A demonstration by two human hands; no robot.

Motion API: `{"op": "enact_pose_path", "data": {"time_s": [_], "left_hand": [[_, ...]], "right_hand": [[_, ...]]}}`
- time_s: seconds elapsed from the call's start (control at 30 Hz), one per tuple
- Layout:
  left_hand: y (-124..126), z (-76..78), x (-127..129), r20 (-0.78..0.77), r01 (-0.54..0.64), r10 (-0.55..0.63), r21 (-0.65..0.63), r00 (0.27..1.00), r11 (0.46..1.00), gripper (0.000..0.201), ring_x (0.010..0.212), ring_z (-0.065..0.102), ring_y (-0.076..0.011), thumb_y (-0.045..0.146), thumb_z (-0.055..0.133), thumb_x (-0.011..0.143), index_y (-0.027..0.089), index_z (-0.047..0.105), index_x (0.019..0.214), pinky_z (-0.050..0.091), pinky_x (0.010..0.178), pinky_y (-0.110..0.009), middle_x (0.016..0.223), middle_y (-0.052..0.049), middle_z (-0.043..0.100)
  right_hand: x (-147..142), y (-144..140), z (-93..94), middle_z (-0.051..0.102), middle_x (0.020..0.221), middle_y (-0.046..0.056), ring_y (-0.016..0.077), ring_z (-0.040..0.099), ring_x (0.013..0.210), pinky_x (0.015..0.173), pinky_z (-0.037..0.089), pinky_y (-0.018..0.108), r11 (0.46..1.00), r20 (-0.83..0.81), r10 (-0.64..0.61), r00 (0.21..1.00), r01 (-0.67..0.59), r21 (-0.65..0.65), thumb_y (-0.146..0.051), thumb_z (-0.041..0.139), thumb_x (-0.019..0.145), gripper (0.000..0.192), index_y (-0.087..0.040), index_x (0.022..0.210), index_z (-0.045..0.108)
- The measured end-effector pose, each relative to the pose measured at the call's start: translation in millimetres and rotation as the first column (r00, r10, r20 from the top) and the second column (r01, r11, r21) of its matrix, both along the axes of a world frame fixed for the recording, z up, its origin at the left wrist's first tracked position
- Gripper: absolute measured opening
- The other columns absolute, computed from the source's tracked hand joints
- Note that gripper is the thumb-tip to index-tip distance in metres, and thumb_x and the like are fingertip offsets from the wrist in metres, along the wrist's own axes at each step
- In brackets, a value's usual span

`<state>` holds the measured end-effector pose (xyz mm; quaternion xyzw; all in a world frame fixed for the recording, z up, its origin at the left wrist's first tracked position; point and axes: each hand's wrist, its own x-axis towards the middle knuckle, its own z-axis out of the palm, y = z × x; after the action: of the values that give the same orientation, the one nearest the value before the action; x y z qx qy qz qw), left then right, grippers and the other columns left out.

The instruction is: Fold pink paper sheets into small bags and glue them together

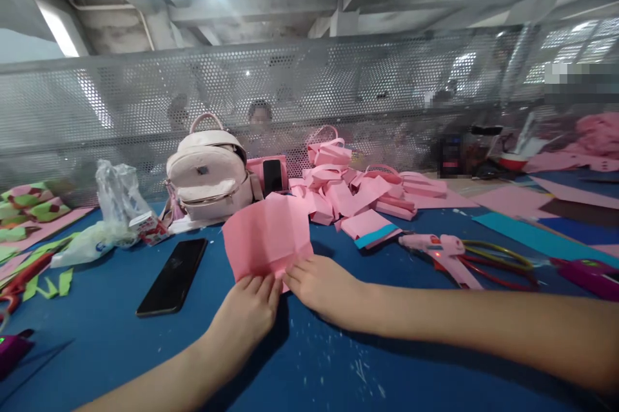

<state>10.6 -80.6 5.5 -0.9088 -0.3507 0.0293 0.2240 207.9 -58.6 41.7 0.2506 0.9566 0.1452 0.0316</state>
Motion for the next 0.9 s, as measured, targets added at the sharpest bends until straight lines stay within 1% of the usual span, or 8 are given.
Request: {"op": "enact_pose_path", "data": {"time_s": [0.13,0.27,0.37,0.47,0.53,0.67,0.77,0.9], "left_hand": [[-4,-18.6,8,0.012,-0.081,0.081,0.021,0.997,0.996,0.042,0.103,0.071,-0.0327,0.001,0.051,0.087,0.005,0.062,0.128,0.061,0.078,-0.038,0.119,-0.025,0.069],[-4,-22.4,10,0.038,-0.087,0.085,0.038,0.996,0.996,0.041,0.098,0.073,-0.0340,-0.001,0.049,0.087,0.000,0.062,0.125,0.063,0.071,-0.038,0.114,-0.029,0.070],[2,-14.1,7,0.042,-0.053,0.052,0.034,0.998,0.998,0.039,0.091,0.075,-0.0312,-0.002,0.051,0.086,0.002,0.064,0.123,0.063,0.070,-0.037,0.109,-0.025,0.073],[11,0.1,0,0.041,-0.007,0.006,0.022,0.999,1.000,0.036,0.086,0.075,-0.0281,-0.003,0.054,0.085,0.006,0.066,0.118,0.063,0.071,-0.036,0.103,-0.019,0.075],[17,10.1,-7,0.044,0.018,-0.018,0.013,0.999,1.000,0.032,0.085,0.075,-0.0272,-0.002,0.055,0.086,0.008,0.067,0.114,0.062,0.074,-0.039,0.101,-0.017,0.076],[28,26.3,-24,0.100,0.125,-0.128,0.036,0.987,0.992,0.023,0.094,0.072,-0.0264,0.006,0.056,0.090,0.012,0.067,0.110,0.055,0.094,-0.048,0.105,-0.012,0.075],[35,34.1,-33,0.204,0.194,-0.208,0.088,0.957,0.977,0.019,0.091,0.070,-0.0252,0.009,0.052,0.092,0.015,0.067,0.102,0.050,0.099,-0.051,0.098,-0.009,0.075],[43,41.2,-40,0.325,0.208,-0.228,0.095,0.918,0.973,0.024,0.089,0.065,-0.0212,0.008,0.044,0.096,0.017,0.065,0.097,0.041,0.105,-0.050,0.094,-0.005,0.072]], "right_hand": [[-1,-11,-7.9,0.068,0.117,0.020,0.0314,0.063,0.102,0.084,0.051,0.040,0.999,-0.027,-0.034,0.999,0.032,-0.043,-0.021,0.074,0.074,0.053,-0.001,0.121,0.062],[-5,-18,-12.2,0.065,0.122,0.024,0.0322,0.062,0.105,0.088,0.050,0.042,0.996,-0.076,-0.085,0.994,0.082,-0.038,-0.019,0.071,0.074,0.053,0.002,0.122,0.061],[-3,-16,-8.3,0.069,0.113,0.019,0.0293,0.064,0.100,0.085,0.049,0.040,0.992,-0.143,-0.115,0.983,0.106,-0.070,-0.014,0.062,0.080,0.041,-0.003,0.119,0.063],[3,-9,3.5,0.072,0.097,0.013,0.0272,0.065,0.092,0.080,0.048,0.038,0.985,-0.162,-0.159,0.974,0.145,-0.094,-0.011,0.057,0.083,0.023,-0.009,0.103,0.068],[8,-4,14.2,0.072,0.092,0.011,0.0266,0.066,0.089,0.079,0.046,0.037,0.981,-0.159,-0.182,0.970,0.167,-0.102,-0.010,0.056,0.082,0.017,-0.011,0.093,0.070],[16,-2,37.8,0.075,0.093,0.008,0.0240,0.068,0.090,0.078,0.045,0.033,0.957,-0.208,-0.246,0.947,0.202,-0.209,-0.008,0.054,0.084,0.024,-0.016,0.095,0.073],[18,-6,53.8,0.075,0.099,0.005,0.0210,0.068,0.093,0.076,0.046,0.029,0.937,-0.283,-0.276,0.919,0.190,-0.295,-0.008,0.052,0.087,0.028,-0.019,0.100,0.074],[19,-8,67.1,0.074,0.102,0.005,0.0195,0.066,0.095,0.080,0.046,0.029,0.949,-0.384,-0.244,0.890,0.139,-0.281,-0.008,0.051,0.088,0.028,-0.018,0.103,0.072]]}}
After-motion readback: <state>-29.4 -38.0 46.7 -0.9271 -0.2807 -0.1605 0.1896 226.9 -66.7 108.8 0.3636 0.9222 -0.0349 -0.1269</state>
